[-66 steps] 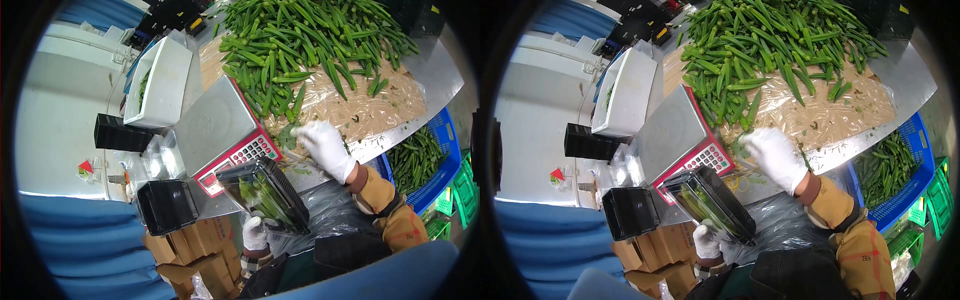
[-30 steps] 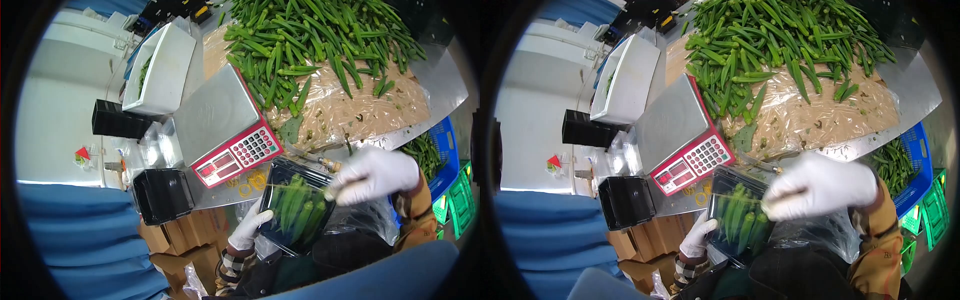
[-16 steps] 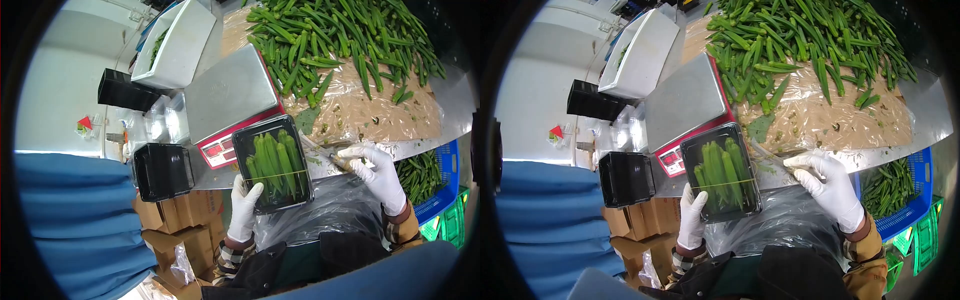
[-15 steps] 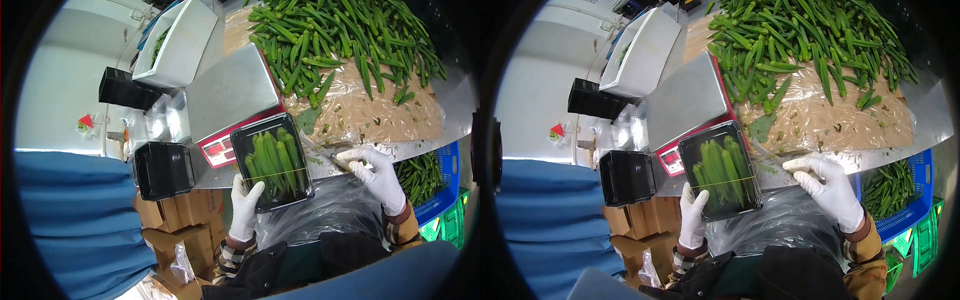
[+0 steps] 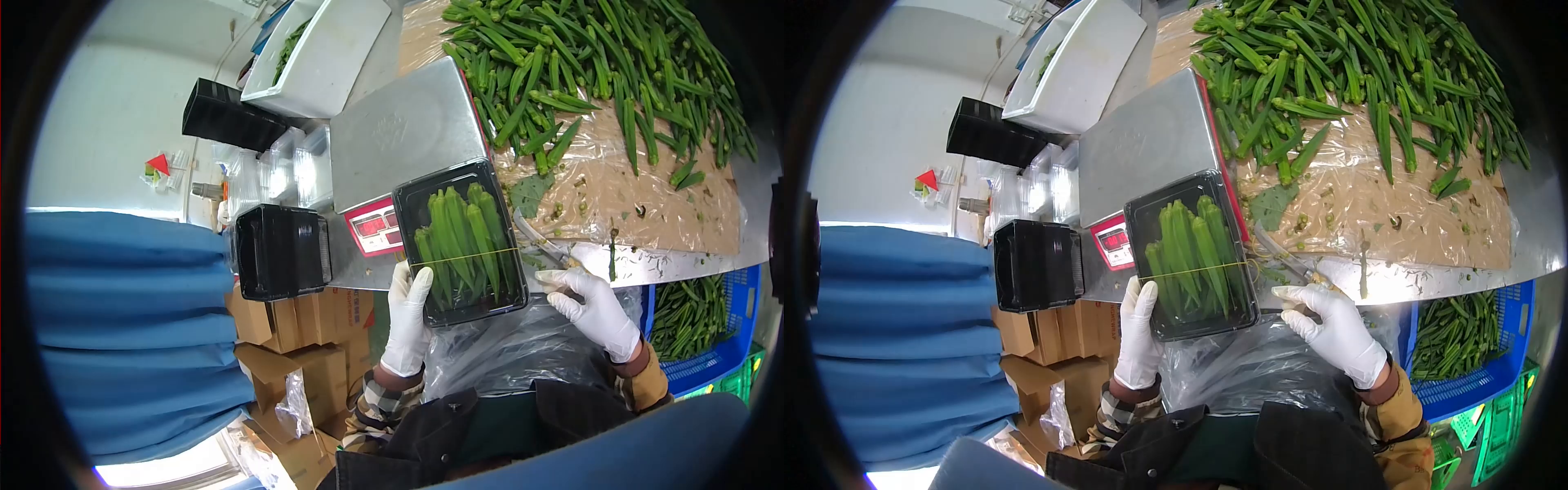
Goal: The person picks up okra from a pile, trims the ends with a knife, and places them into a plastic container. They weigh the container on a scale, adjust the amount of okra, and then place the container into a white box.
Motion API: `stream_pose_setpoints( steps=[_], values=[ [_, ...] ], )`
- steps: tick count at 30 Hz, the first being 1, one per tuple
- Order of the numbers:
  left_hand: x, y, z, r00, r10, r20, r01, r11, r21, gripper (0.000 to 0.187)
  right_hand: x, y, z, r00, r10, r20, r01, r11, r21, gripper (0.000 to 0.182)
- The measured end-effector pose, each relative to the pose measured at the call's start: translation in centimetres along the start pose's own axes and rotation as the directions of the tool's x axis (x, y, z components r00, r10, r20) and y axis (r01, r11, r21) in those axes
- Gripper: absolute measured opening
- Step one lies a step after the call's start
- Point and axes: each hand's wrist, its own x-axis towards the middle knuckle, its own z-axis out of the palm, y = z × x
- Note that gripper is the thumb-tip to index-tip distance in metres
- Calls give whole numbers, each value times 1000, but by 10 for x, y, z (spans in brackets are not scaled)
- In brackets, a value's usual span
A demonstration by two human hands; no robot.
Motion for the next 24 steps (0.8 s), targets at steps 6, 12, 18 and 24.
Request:
stream_pose_setpoints(
  steps=[6, 12, 18, 24],
  values=[
    [19, 40, 12, 996, -70, 50, 74, 994, -78, 30, 0, 13, 0, 999, 17, -32, -17, 1000, 6, 35],
    [94, 103, 41, 993, 25, 113, -17, 997, -76, 41, 4, 12, -12, 999, 8, -46, -11, 998, -66, 32],
    [270, 160, 77, 951, 163, 263, -100, 966, -237, 58, 4, 19, -24, 993, 66, -98, -70, 997, -43, 34],
    [314, 151, 88, 970, 240, -36, -225, 945, 238, 69, -4, 24, -31, 984, 60, -166, -69, 997, -47, 34]
  ],
)
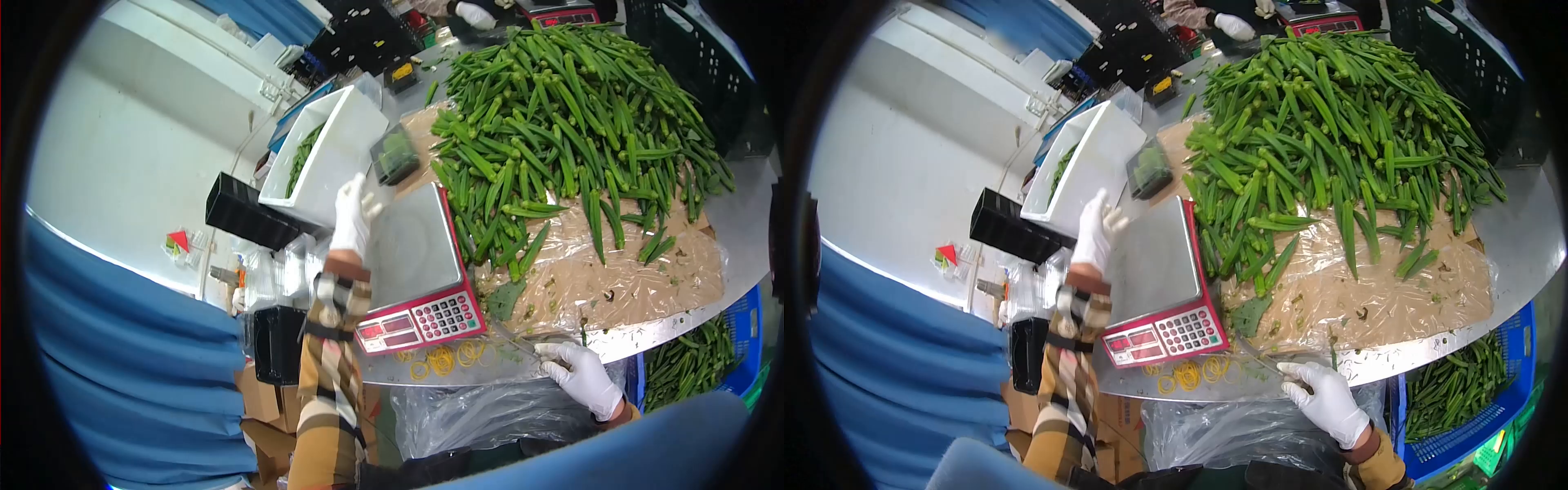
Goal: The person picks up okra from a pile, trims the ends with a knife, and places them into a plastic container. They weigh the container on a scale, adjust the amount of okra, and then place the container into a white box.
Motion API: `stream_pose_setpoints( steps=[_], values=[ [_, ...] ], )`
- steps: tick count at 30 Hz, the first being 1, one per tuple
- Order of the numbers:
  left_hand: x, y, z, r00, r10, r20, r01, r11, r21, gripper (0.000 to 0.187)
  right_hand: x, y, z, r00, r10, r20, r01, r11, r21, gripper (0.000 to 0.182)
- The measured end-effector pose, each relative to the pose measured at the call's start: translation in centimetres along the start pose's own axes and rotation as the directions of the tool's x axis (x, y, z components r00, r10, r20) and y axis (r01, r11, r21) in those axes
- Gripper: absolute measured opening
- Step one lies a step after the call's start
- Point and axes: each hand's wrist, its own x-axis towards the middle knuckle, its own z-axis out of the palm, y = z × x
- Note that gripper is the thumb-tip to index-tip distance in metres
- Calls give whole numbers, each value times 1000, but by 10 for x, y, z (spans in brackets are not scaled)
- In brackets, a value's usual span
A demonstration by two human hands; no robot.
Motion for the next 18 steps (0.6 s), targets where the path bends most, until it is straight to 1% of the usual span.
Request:
stream_pose_setpoints(
  steps=[1, 2, 3, 4, 5, 6, 7, 8, 9, 10, 11, 12, 13, 14, 15, 16, 18],
  values=[
    [-13, -11, -7, 994, 67, 82, -78, 987, 139, 62, 0, 1, -1, 1000, 10, 2, -10, 1000, 2, 33],
    [-35, -15, -13, 980, 159, 120, -185, 951, 249, 54, 0, 2, -3, 1000, 21, 6, -21, 1000, 5, 33],
    [-50, -21, -25, 940, 281, 193, -332, 883, 332, 50, -1, 2, -3, 999, 33, 13, -33, 999, 7, 33],
    [-63, -25, -43, 874, 397, 281, -484, 772, 412, 51, -1, 3, -4, 1000, 10, 11, -10, 1000, -6, 32],
    [-84, -25, -58, 800, 517, 305, -598, 650, 468, 52, -1, 4, -4, 1000, -12, 9, 12, 1000, -21, 32],
    [-104, -20, -78, 734, 594, 329, -656, 493, 572, 51, 0, 4, -6, 999, -33, 5, 33, 999, -37, 31],
    [-128, -9, -96, 679, 654, 334, -655, 334, 677, 51, 2, 4, -6, 999, -32, 18, 32, 999, -16, 31],
    [-156, 10, -100, 647, 694, 316, -640, 269, 720, 47, 4, 3, -5, 999, -26, 22, 26, 1000, 5, 31],
    [-173, 18, -122, 656, 683, 320, -559, 157, 814, 39, 5, 3, -6, 1000, -13, 18, 13, 1000, 23, 32],
    [-184, 11, -153, 576, 767, 285, -434, -8, 901, 38, 7, 3, -7, 999, -34, 28, 34, 999, 17, 32],
    [-209, 24, -153, 663, 733, 149, -355, 133, 926, 35, 10, 3, -7, 998, -51, 35, 50, 999, 9, 33],
    [-211, 11, -205, 685, 713, 150, -268, 56, 962, 34, 11, 3, -6, 997, -65, 41, 65, 998, 0, 34],
    [-206, -16, -267, 661, 727, 185, -130, -133, 983, 32, 12, 6, -3, 996, -73, 48, 74, 997, -6, 35],
    [-217, -33, -311, 717, 679, 159, -167, -54, 984, 29, 15, 9, 1, 995, -85, 58, 86, 996, -13, 35],
    [-219, -42, -329, 770, 623, 135, -193, 26, 981, 26, 17, 11, 4, 993, -99, 72, 100, 995, -20, 36],
    [-235, -27, -304, 773, 619, 139, -218, 54, 974, 25, 19, 10, 6, 993, -85, 85, 87, 996, -21, 36],
    [-234, -22, -293, 769, 627, 125, -201, 51, 978, 24, 20, 7, 5, 990, -68, 123, 72, 997, -26, 36]
  ],
)
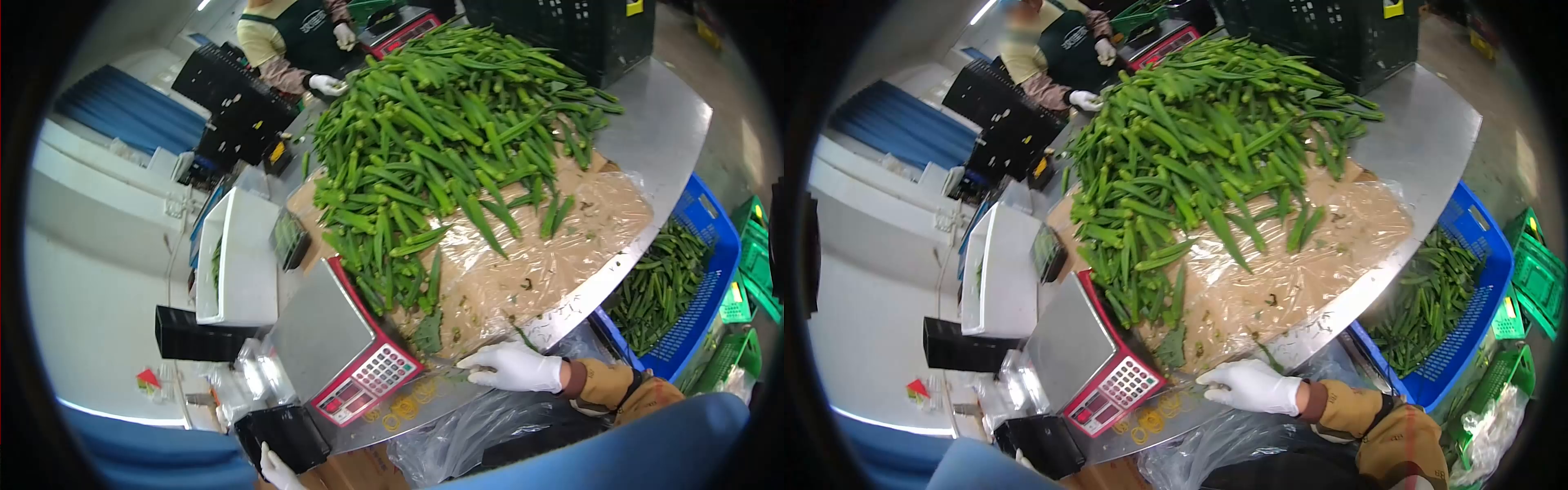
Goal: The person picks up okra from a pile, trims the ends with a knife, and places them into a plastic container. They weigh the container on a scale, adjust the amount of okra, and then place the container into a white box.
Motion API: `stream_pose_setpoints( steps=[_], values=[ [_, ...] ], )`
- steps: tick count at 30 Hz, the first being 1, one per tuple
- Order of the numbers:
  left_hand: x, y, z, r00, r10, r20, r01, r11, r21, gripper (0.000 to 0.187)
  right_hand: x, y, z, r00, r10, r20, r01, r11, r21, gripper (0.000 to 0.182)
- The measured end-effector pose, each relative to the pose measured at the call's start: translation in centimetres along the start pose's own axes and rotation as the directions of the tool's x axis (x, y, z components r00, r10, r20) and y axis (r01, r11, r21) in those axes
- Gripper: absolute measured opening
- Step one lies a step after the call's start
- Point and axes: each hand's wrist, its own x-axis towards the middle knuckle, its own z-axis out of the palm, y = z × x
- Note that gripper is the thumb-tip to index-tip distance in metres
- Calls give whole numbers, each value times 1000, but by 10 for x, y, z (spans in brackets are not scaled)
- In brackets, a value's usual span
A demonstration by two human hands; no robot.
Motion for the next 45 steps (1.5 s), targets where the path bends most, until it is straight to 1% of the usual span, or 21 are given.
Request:
stream_pose_setpoints(
  steps=[7, 11, 12, 15, 17, 18, 19, 21, 23, 25, 27, 29, 30, 32, 33, 35, 39, 41, 42, 44, 45],
  values=[
    [20, 10, 16, 997, -68, -30, 69, 997, 38, 22, -13, 9, -18, 995, 5, -100, -7, 1000, -22, 37],
    [26, 13, 16, 991, -107, -77, 112, 992, 63, 21, -17, 19, -35, 988, 124, -90, -120, 992, 48, 36],
    [28, 13, 15, 987, -120, -106, 129, 989, 75, 21, -18, 20, -40, 986, 132, -104, -122, 988, 97, 35],
    [35, 17, 7, 944, -164, -286, 186, 981, 51, 20, -15, 24, -74, 983, 15, -184, -21, 999, -35, 34],
    [41, 32, 5, 889, -194, -415, 186, 981, -58, 20, -5, 5, -114, 969, 159, -188, -134, 981, 138, 33],
    [45, 44, 6, 877, -208, -433, 162, 977, -141, 20, 6, 8, -132, 956, 61, -286, -46, 997, 58, 33],
    [48, 55, 9, 884, -220, -412, 127, 962, -241, 20, 19, 13, -149, 926, -43, -374, 34, 999, -30, 33],
    [48, 96, 22, 964, -150, -217, 58, 924, -378, 19, 52, 24, -187, 829, -203, -521, 158, 979, -129, 33],
    [48, 153, 22, 993, 114, -10, -111, 941, -320, 13, 84, 30, -226, 793, -152, -591, 39, 979, -198, 36],
    [51, 159, 33, 894, 402, 198, -349, 902, -256, 14, 110, 38, -261, 744, -184, -642, -112, 913, -392, 41],
    [63, 191, 30, 856, 471, 213, -405, 867, -292, 21, 131, 45, -289, 758, -104, -644, -271, 848, -456, 54],
    [86, 230, 32, 910, 375, 174, -247, 831, -498, 26, 156, 64, -306, 717, -163, -678, -321, 786, -528, 61],
    [102, 271, 18, 894, 400, 201, -244, 811, -532, 29, 166, 65, -315, 731, -91, -676, -355, 795, -491, 66],
    [133, 307, 41, 867, 455, 204, -244, 743, -623, 37, 186, 70, -327, 732, -16, -681, -399, 800, -448, 74],
    [145, 341, 48, 830, 519, 203, -263, 686, -678, 41, 200, 78, -332, 729, 12, -684, -412, 806, -425, 78],
    [165, 409, 71, 745, 601, 289, -162, 585, -795, 49, 223, 96, -336, 743, 72, -665, -406, 839, -362, 88],
    [199, 517, 179, 598, 722, 348, -22, 449, -893, 58, 243, 93, -334, 751, 148, -643, -440, 839, -320, 104],
    [207, 565, 217, 600, 742, 300, -175, 488, -855, 59, 246, 92, -334, 755, 161, -635, -460, 821, -338, 110],
    [208, 585, 242, 600, 771, 215, -260, 442, -859, 63, 246, 89, -333, 756, 176, -630, -471, 815, -338, 110],
    [209, 616, 264, 618, 729, 294, -381, 604, -700, 76, 246, 87, -332, 774, 207, -598, -458, 835, -304, 115],
    [206, 628, 269, 646, 688, 330, -399, 673, -622, 82, 246, 84, -327, 776, 119, -619, -385, 867, -316, 116]
  ],
)
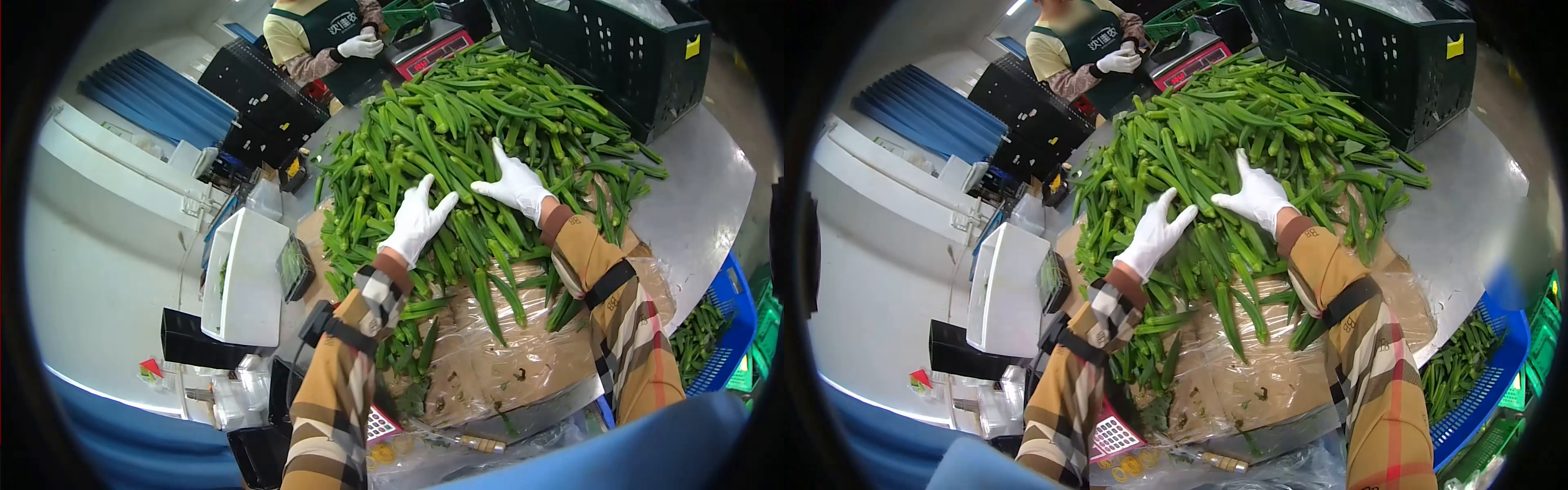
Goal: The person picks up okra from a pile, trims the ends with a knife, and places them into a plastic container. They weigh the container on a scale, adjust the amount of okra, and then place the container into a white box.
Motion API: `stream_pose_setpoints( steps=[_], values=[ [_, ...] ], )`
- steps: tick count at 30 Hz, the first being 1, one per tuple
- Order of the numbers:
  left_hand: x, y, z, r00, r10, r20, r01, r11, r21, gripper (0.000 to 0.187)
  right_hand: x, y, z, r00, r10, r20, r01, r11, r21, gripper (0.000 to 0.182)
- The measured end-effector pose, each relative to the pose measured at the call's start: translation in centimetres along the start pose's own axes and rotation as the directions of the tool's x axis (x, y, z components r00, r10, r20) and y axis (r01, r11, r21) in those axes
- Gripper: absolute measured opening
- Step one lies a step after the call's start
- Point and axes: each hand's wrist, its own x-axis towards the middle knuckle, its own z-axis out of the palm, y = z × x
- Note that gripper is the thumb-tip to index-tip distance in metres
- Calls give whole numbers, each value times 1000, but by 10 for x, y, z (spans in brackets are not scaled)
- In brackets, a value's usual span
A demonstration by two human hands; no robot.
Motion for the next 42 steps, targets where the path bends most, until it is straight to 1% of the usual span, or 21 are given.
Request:
stream_pose_setpoints(
  steps=[3, 6, 8, 10, 11, 14, 15, 16, 18, 19, 20, 22, 24, 27, 30, 32, 34, 35, 38, 39, 42],
  values=[
    [14, -1, 24, 994, -99, -42, 99, 995, 11, 90, -5, -4, -1, 993, 2, 115, 2, 999, -38, 114],
    [4, 30, 22, 972, -234, -1, 230, 954, 193, 92, -13, -7, -1, 992, 8, 126, -7, 1000, -5, 107],
    [-7, 23, 24, 979, -201, -7, 199, 960, 197, 92, -32, -14, 1, 993, 18, 114, -24, 998, 55, 102],
    [-29, 34, 11, 978, -205, 25, 198, 965, 170, 90, -39, -4, 20, 997, -60, 55, 47, 978, 203, 87],
    [-40, 42, 4, 974, -222, 38, 218, 971, 96, 86, -48, -7, 18, 993, -80, 86, 61, 978, 198, 83],
    [-73, 35, 7, 979, -202, 8, 200, 973, 111, 82, -75, -12, 22, 972, -219, 85, 199, 959, 202, 68],
    [-86, 38, 4, 981, -191, 28, 186, 974, 127, 78, -87, -17, 22, 957, -270, 101, 247, 948, 199, 64],
    [-102, 33, 8, 996, -87, -9, 88, 992, 87, 79, -100, -22, 23, 939, -322, 119, 295, 935, 198, 60],
    [-136, 32, 15, 997, -29, -66, 34, 996, 77, 79, -125, -31, 27, 921, -322, 219, 315, 947, 66, 52],
    [-156, 33, 19, 979, 123, -165, -92, 979, 184, 79, -137, -33, 29, 916, -345, 203, 340, 938, 60, 47],
    [-172, 31, 22, 972, 135, -195, -107, 984, 145, 78, -151, -36, 31, 910, -369, 188, 366, 929, 54, 43],
    [-217, 40, 18, 993, 11, -115, -11, 1000, -3, 77, -190, -40, 32, 871, -436, 224, 445, 895, 14, 50],
    [-243, 41, 19, 995, -75, -68, 71, 996, -55, 74, -212, -47, 24, 836, -428, 342, 435, 898, 62, 60],
    [-280, 38, 16, 990, -137, -34, 128, 974, -185, 73, -226, -36, 41, 732, -614, 295, 631, 774, 49, 66],
    [-305, 34, 4, 992, 5, -122, 5, 997, 82, 70, -218, -32, 38, 679, -648, 345, 699, 714, -36, 64],
    [-326, 36, -5, 987, -69, -146, 66, 997, -29, 67, -223, -50, 3, 751, -526, 399, 594, 802, -60, 60],
    [-349, 33, -9, 970, -100, -223, 84, 993, -77, 67, -224, -37, 3, 811, -531, 246, 568, 816, -112, 59],
    [-361, 36, -11, 951, -122, -283, 85, 986, -141, 61, -228, -34, 3, 825, -544, 154, 564, 811, -158, 52],
    [-399, 39, -3, 890, -207, -407, 76, 946, -316, 54, -244, -37, 5, 840, -542, -14, 538, 837, -96, 43],
    [-410, 46, -2, 872, -225, -434, 72, 937, -341, 49, -254, -50, 2, 850, -524, -49, 520, 851, -73, 34],
    [-437, 64, 2, 850, -271, -451, 64, 904, -423, 42, -275, -65, 13, 853, -514, -90, 502, 855, -128, 32]
  ],
)
